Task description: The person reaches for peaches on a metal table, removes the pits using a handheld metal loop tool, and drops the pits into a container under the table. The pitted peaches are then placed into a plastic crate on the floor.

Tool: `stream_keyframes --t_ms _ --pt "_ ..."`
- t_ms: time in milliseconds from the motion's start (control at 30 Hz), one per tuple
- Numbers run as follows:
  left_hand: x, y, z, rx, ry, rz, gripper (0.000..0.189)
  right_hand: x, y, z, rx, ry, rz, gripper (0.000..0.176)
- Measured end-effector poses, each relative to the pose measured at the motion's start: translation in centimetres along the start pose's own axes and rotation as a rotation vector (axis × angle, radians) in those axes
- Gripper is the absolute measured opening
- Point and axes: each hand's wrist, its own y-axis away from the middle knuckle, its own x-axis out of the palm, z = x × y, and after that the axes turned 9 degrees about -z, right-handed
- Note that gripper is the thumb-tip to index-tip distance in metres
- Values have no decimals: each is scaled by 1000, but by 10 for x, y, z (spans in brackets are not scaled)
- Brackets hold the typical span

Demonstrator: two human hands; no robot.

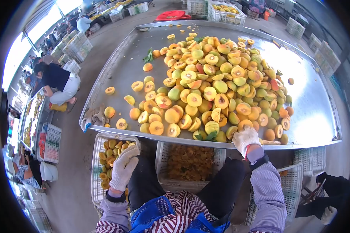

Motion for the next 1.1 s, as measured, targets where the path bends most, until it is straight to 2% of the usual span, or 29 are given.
stream_keyframes --t_ms 67,133,167,200,267,300,333,400,467,533,600,667,700,733,800,867,900,933,1000,1033,1067,1100 --pt "10 -12 -9 3 9 -33 28 1 1 -4 -84 57 67 33" --pt "11 -29 -18 20 -16 145 29 -4 -4 -3 -21 -57 21 37" --pt "15 -38 -10 80 -67 146 29 -14 -8 -2 52 -80 108 37" --pt "17 -47 -6 77 -73 133 29 -31 -11 -2 36 -81 146 23" --pt "24 -66 -3 86 -164 66 31 -49 -9 -18 -332 -173 95 34" --pt "28 -75 -5 71 -233 53 34 -58 -7 -17 -341 -304 -51 33" --pt "39 -85 12 182 -287 7 35 -50 -8 -16 -27 -371 75 37" --pt "63 -103 27 199 -658 1 41 -30 1 -27 -50 -385 11 41" --pt "90 -115 50 210 -889 55 50 -34 1 -25 33 -353 116 38" --pt "106 -120 40 17 -796 74 45 -60 -3 -12 152 -375 245 34" --pt "108 -117 26 88 -839 62 44 -55 1 -6 91 -304 73 28" --pt "115 -116 23 132 -787 57 42 -32 3 -16 113 -310 -140 25" --pt "122 -113 34 228 -766 -9 42 -28 5 -16 204 -497 -349 23" --pt "117 -113 25 188 -780 19 43 -35 5 -18 204 -556 -450 17" --pt "118 -112 28 115 -734 13 42 -29 2 -24 368 -784 -631 16" --pt "111 -112 30 73 -679 9 38 -59 4 -1 563 -1182 -685 19" --pt "108 -113 31 47 -618 31 34 -44 4 -6 565 -1363 -674 19" --pt "107 -116 35 42 -623 14 34 -25 3 -6 473 -1491 -695 17" --pt "107 -124 44 -211 -350 -73 31 -16 4 20 398 -1567 -717 10" --pt "100 -121 29 -178 -446 -26 29 -18 3 38 418 -1616 -699 12" --pt "103 -114 33 64 -581 -68 35 -19 3 56 462 -1683 -655 14" --pt "93 -102 20 278 -738 -203 50 -22 4 71 503 -1741 -612 18"
